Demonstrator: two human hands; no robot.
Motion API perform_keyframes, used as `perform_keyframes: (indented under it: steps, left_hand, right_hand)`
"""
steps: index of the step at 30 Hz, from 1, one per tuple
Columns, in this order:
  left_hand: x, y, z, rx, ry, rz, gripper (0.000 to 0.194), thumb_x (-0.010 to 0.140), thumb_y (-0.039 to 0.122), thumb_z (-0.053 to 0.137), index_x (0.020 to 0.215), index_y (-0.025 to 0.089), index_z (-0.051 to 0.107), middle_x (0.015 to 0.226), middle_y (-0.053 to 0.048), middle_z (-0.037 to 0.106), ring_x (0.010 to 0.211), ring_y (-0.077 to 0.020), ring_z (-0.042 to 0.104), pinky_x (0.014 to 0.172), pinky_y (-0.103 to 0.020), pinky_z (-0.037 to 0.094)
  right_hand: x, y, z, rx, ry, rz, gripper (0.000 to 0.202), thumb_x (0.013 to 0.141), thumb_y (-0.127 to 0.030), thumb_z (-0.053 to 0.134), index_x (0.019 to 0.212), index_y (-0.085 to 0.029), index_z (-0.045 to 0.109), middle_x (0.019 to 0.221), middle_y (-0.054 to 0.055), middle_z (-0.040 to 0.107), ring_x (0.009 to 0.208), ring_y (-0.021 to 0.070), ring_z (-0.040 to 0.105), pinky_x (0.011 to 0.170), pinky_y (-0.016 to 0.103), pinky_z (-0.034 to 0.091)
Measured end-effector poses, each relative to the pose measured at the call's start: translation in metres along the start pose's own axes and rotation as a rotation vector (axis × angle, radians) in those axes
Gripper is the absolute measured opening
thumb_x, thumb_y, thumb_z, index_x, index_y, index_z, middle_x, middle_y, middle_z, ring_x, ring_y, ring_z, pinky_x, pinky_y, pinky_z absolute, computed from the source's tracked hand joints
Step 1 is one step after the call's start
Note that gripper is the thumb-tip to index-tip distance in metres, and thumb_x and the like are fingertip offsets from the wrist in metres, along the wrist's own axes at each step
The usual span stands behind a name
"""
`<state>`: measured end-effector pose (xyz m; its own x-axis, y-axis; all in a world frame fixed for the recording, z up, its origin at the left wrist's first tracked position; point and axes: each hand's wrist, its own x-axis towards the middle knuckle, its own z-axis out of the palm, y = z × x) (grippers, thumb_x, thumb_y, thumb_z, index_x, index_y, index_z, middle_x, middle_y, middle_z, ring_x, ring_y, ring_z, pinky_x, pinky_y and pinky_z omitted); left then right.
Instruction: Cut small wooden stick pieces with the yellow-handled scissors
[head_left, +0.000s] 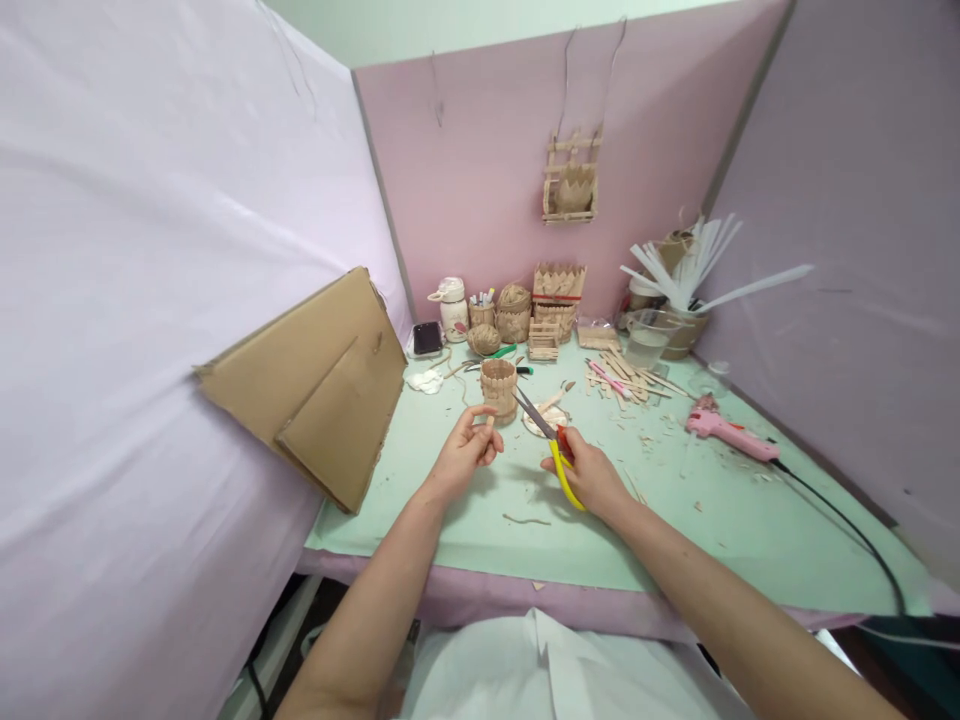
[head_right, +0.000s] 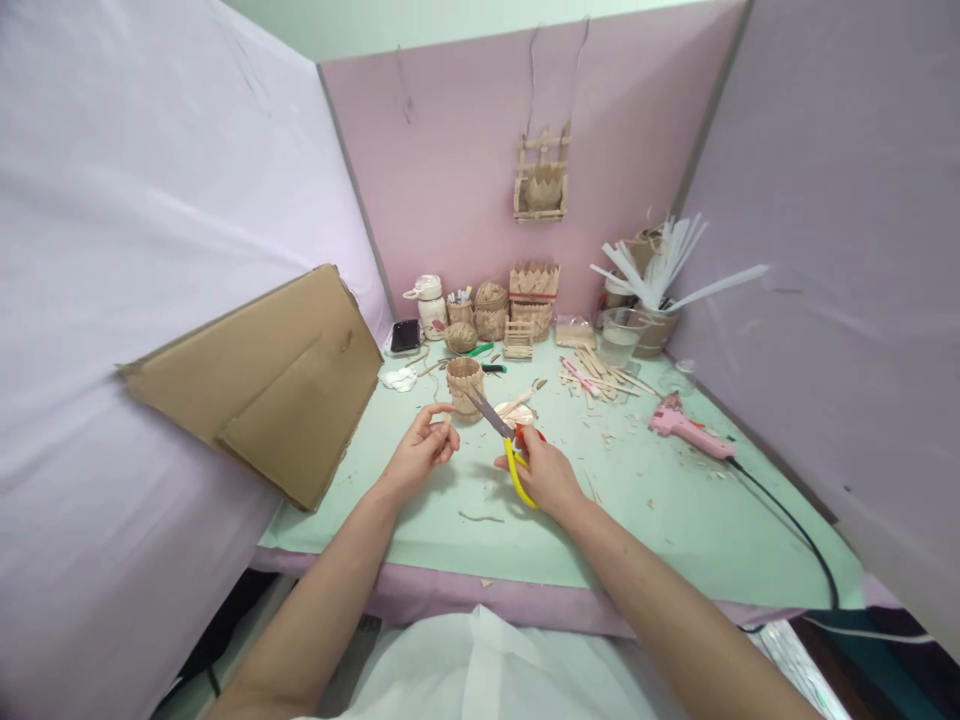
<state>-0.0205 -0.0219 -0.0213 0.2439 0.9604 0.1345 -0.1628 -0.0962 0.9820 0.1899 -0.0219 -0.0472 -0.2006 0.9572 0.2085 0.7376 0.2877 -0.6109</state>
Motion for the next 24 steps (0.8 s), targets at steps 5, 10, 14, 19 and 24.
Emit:
perform_keyframes:
  steps: [5, 10, 14, 19, 24]
  left_hand:
    - [0.000, -0.002, -0.004, -0.038, 0.008, 0.045, 0.026, 0.081, 0.040, 0.054, 0.096, 0.019, 0.048, 0.066, 0.004, 0.053, 0.042, -0.0024, 0.031, 0.045, -0.020, 0.020]
    - [0.001, -0.003, -0.006, -0.096, 0.040, 0.075, 0.027, 0.081, 0.038, 0.054, 0.099, 0.021, 0.045, 0.066, 0.005, 0.053, 0.042, -0.0023, 0.032, 0.045, -0.019, 0.021]
    - [0.000, 0.001, -0.003, -0.138, 0.057, 0.050, 0.038, 0.079, 0.039, 0.057, 0.107, 0.022, 0.039, 0.067, 0.004, 0.057, 0.047, -0.0048, 0.038, 0.047, -0.019, 0.024]
    - [-0.001, 0.003, -0.003, -0.126, 0.064, -0.005, 0.030, 0.078, 0.043, 0.057, 0.087, 0.017, 0.047, 0.068, 0.000, 0.058, 0.053, -0.0053, 0.043, 0.051, -0.019, 0.029]
    - [0.000, 0.005, -0.005, -0.161, 0.159, -0.033, 0.024, 0.075, 0.038, 0.058, 0.083, 0.017, 0.049, 0.065, 0.002, 0.056, 0.050, -0.0045, 0.042, 0.051, -0.019, 0.028]
  right_hand:
    - [0.002, 0.002, 0.005, 0.022, 0.015, 0.016, 0.020, 0.076, -0.041, 0.048, 0.079, -0.025, 0.036, 0.067, -0.003, 0.052, 0.057, 0.0155, 0.047, 0.054, 0.025, 0.032]
    - [0.006, 0.008, 0.009, 0.145, 0.070, 0.038, 0.024, 0.073, -0.042, 0.050, 0.074, -0.024, 0.034, 0.064, -0.004, 0.049, 0.056, 0.0136, 0.043, 0.053, 0.024, 0.032]
    - [0.005, -0.002, 0.002, 0.227, 0.102, 0.067, 0.028, 0.075, -0.046, 0.048, 0.071, -0.024, 0.031, 0.060, -0.006, 0.042, 0.054, 0.0128, 0.038, 0.053, 0.024, 0.033]
    - [0.002, -0.028, -0.004, 0.191, -0.009, 0.034, 0.028, 0.077, -0.047, 0.046, 0.073, -0.024, 0.031, 0.063, -0.006, 0.041, 0.057, 0.0127, 0.038, 0.054, 0.024, 0.032]
    - [0.001, -0.041, 0.004, 0.059, -0.088, 0.067, 0.026, 0.077, -0.046, 0.049, 0.076, -0.024, 0.034, 0.069, -0.004, 0.049, 0.058, 0.0137, 0.044, 0.054, 0.024, 0.030]
